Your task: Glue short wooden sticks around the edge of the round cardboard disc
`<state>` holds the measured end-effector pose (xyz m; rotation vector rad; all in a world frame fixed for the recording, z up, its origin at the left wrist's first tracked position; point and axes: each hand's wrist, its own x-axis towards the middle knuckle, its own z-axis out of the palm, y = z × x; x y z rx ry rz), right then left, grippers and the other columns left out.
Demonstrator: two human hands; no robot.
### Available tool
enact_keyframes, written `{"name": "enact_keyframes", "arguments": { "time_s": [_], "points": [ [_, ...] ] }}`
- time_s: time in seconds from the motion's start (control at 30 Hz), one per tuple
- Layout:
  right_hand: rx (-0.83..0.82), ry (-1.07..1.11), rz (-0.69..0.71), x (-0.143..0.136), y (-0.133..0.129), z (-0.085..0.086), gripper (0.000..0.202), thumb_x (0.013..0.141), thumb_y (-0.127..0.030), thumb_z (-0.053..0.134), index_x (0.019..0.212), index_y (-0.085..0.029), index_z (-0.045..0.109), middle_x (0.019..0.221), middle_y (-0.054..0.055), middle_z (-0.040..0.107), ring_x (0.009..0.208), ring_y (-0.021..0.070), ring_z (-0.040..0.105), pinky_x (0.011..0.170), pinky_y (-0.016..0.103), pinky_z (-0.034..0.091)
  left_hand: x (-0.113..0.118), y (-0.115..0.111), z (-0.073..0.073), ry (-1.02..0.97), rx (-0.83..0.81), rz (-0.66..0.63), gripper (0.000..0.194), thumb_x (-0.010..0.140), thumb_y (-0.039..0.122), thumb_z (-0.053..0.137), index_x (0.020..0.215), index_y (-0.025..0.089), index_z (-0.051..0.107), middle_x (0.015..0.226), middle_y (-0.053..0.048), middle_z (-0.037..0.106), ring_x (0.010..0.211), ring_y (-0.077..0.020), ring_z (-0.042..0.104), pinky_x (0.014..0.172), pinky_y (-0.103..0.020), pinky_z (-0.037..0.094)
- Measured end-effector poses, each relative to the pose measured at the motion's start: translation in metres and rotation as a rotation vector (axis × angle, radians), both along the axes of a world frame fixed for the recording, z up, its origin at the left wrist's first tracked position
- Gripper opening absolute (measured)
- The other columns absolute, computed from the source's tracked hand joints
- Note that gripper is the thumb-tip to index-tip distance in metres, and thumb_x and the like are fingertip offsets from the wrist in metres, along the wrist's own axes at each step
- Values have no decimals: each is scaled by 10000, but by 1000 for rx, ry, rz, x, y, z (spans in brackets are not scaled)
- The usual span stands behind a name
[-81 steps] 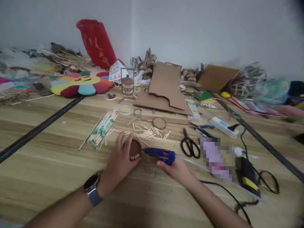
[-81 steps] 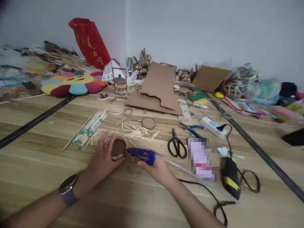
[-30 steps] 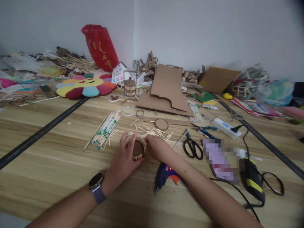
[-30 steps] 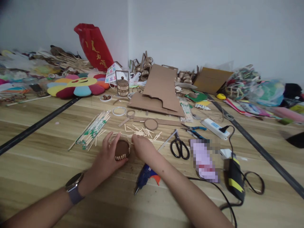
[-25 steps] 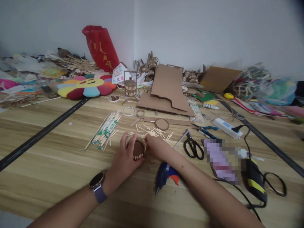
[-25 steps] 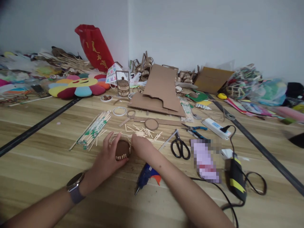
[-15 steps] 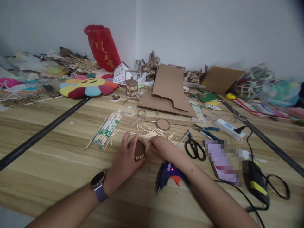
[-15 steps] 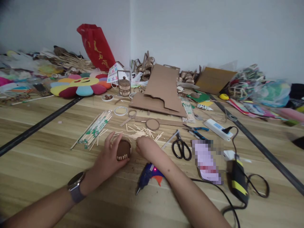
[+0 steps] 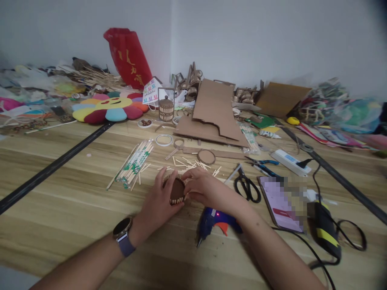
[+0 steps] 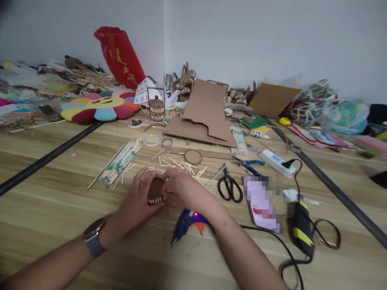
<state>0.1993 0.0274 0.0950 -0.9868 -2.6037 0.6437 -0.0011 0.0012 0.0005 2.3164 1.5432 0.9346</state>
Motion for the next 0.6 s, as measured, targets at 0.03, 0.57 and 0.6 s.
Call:
{"name": "enact_keyframes", "arguments": {
  "time_s": [0.03,0.57,0.6],
  "points": [
    [22,-17,3,0,1,-3,158,852,-53,703,872,-195,770,1200,98,667,1184,255,566,1021,396,427,0,0,0,-1,-2,-6,1015,713,193,855,1522,276,248,1574,-209,255,1431,-423,422,1073,-589,502],
    [146,-97,44,-8,9,-27,109,841,-121,750,850,-224,782,1197,76,671,1180,260,515,1025,412,390,-2,1,-3,-18,-2,-30,996,735,183,821,1538,283,240,1593,-203,256,1455,-412,388,1092,-594,477],
    [168,-111,43,-7,10,-28,103,843,-125,750,843,-224,777,1180,76,673,1177,261,514,1019,409,387,-2,1,-3,-17,-6,-28,994,735,185,822,1538,279,243,1593,-204,257,1450,-410,397,1090,-588,482]
  ]
}}
